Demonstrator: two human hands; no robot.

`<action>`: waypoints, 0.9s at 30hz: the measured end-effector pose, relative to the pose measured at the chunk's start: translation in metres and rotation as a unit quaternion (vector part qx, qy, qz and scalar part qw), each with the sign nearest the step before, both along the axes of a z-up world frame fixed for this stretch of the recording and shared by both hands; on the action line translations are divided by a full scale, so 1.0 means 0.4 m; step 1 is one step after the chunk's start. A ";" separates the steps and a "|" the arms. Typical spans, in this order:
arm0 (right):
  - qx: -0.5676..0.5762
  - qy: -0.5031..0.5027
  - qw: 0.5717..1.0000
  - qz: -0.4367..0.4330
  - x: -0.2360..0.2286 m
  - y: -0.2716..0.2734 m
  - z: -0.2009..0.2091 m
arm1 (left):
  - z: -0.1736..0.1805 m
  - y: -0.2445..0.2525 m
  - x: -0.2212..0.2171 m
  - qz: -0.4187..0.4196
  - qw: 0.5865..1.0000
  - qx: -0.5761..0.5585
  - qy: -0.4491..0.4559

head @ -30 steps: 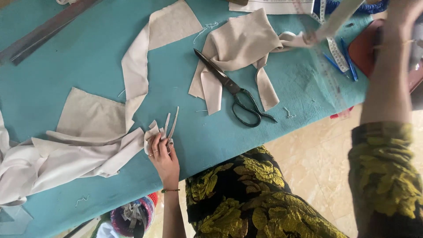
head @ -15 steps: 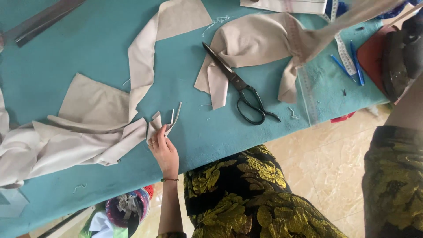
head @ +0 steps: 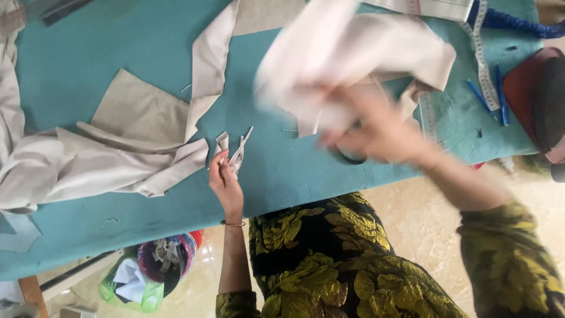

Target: The person lays a large piece of beige fabric flat on a teal work surface and smooths it out. They place a white paper pattern on top of the fabric, align it, and then use a pair of large shears to cut the fabric along the pattern's edges. After cutting, the person removes the pattern and trims the remaining fabric into smaller strips.

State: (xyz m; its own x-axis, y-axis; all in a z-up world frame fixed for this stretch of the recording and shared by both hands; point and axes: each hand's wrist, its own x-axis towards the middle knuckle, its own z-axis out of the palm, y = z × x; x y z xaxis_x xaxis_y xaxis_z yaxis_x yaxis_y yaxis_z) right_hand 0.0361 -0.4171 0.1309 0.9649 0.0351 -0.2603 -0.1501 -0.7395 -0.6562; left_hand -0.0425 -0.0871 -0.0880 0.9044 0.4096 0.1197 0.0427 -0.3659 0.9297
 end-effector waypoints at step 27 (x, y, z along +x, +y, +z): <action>0.181 -0.218 0.951 0.124 -0.251 0.031 -0.274 | 0.117 -0.243 -0.024 -0.268 0.855 -0.409 0.171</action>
State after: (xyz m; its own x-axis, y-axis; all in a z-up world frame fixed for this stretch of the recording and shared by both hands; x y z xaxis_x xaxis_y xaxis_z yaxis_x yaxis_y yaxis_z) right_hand -0.0641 -0.4048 0.0214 0.9285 0.2874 0.2349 0.3443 -0.4303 -0.8344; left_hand -0.0522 -0.1844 -0.0411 0.9131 -0.2553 -0.3180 0.3937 0.3485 0.8506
